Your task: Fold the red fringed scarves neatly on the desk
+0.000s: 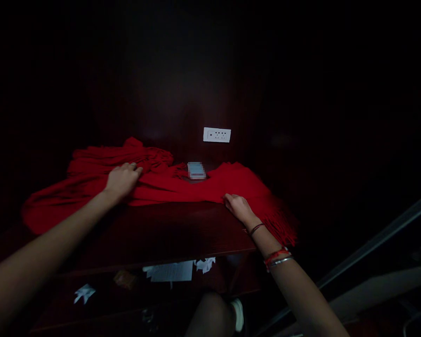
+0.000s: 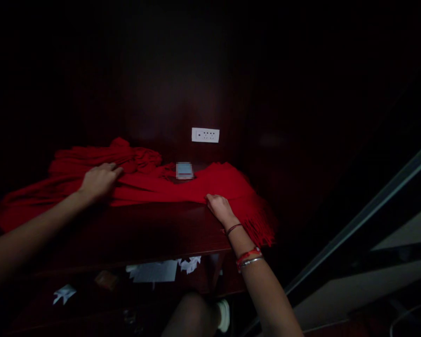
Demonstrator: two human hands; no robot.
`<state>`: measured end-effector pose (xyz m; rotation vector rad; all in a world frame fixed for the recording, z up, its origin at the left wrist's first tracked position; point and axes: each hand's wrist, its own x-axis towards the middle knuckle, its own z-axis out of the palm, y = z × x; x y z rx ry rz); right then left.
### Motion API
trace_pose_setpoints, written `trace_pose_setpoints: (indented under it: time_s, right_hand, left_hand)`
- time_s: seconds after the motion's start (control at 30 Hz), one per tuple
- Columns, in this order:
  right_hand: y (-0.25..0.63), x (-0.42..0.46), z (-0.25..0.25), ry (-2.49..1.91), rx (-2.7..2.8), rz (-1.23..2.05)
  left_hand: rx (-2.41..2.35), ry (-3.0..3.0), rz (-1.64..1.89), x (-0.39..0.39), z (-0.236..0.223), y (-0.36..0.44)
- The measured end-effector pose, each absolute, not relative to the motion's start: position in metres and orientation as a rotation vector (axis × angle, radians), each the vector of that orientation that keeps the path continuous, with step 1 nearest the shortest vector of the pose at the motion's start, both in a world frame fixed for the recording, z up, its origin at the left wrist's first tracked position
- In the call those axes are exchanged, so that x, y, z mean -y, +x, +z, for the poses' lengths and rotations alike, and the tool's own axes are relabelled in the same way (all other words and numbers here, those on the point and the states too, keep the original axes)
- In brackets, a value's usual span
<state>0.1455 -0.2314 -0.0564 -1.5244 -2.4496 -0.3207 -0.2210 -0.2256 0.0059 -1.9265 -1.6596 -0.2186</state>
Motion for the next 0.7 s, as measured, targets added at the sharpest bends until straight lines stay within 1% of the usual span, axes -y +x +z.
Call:
trace_pose_setpoints:
  time_s: [0.17, 0.27, 0.3, 0.37, 0.47, 0.57, 0.63, 0.7]
  right_hand:
    - [0.146, 0.231, -0.057, -1.502, 2.472, -0.363]
    - [0.146, 0.230, -0.058, -1.471, 2.489, -0.365]
    - [0.146, 0.230, -0.058, -1.463, 2.491, -0.363]
    - [0.147, 0.229, -0.059, -1.440, 2.494, -0.365]
    - [0.148, 0.228, -0.060, -1.391, 2.501, -0.389]
    - [0.150, 0.227, -0.061, -1.333, 2.509, -0.407]
    - [0.150, 0.226, -0.062, -1.305, 2.503, -0.407]
    - [0.151, 0.224, -0.064, -1.275, 2.497, -0.408]
  left_hand:
    - [1.791, -1.958, -0.404, 0.240, 0.008, -0.317]
    - [1.827, -1.987, -0.556, 0.242, 0.009, -0.331]
    - [1.782, -2.022, -0.573, 0.242, 0.009, -0.322]
    - [1.611, -2.157, -0.486, 0.240, 0.010, -0.285]
    - [1.269, -2.417, -0.292, 0.237, 0.003, -0.198]
    - [0.982, -2.608, -0.180, 0.234, -0.013, -0.117]
    - [0.954, -2.664, -0.109, 0.230, -0.024, -0.084]
    - [0.982, -2.693, -0.083, 0.224, -0.032, -0.071]
